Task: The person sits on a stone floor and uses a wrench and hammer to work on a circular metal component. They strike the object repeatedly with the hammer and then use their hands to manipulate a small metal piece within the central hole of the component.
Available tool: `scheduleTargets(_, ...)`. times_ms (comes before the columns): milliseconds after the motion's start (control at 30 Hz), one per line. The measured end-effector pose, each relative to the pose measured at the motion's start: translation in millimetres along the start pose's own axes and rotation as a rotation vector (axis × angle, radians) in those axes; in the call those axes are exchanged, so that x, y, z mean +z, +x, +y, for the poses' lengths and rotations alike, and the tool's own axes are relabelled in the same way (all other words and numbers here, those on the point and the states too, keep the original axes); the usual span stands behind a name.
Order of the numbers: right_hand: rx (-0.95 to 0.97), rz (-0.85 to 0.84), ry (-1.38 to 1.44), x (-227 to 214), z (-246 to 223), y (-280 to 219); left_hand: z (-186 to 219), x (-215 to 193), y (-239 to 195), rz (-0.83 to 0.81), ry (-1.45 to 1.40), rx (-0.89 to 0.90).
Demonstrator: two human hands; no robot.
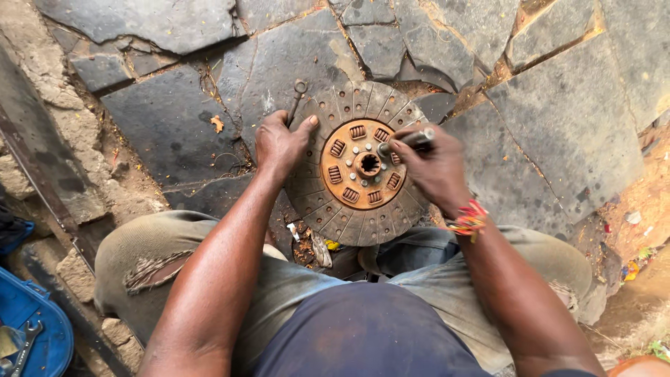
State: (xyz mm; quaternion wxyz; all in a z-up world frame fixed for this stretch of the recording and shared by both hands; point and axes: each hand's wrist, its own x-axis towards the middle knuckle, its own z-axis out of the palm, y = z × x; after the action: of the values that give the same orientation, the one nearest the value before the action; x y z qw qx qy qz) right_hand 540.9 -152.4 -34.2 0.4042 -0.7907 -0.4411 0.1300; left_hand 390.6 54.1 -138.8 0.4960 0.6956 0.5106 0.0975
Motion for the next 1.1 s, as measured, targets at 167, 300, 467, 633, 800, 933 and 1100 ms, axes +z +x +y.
scheduleTargets(167, 0.007, 0.125, -0.078, -28, -26, 13, -3, 4, 3, -0.007, 0.032, -0.025)
scheduleTargets(300, -0.342, 0.438, 0.104, -41, -32, 9, -5, 7, 7, 0.01, 0.008, 0.002)
scheduleTargets(467, -0.194, 0.167, -0.236, -5, -28, 28, -12, 16, 13, 0.098, -0.111, 0.159)
scheduleTargets(633, -0.299, 0.378, -0.077, -7, -29, 1, -18, 15, 0, 0.048, -0.043, 0.064)
scheduleTargets(800, -0.022, 0.229, -0.129, -11, 1, 31, -3, 6, 9, 0.005, -0.064, 0.006)
scheduleTargets(933, -0.112, 0.222, 0.023, -10, 18, -15, -21, 15, -10, 0.065, -0.035, 0.052)
scheduleTargets(1100, 0.037, 0.154, -0.147, -2, 15, 21, -3, 2, 2, -0.006, -0.095, -0.012)
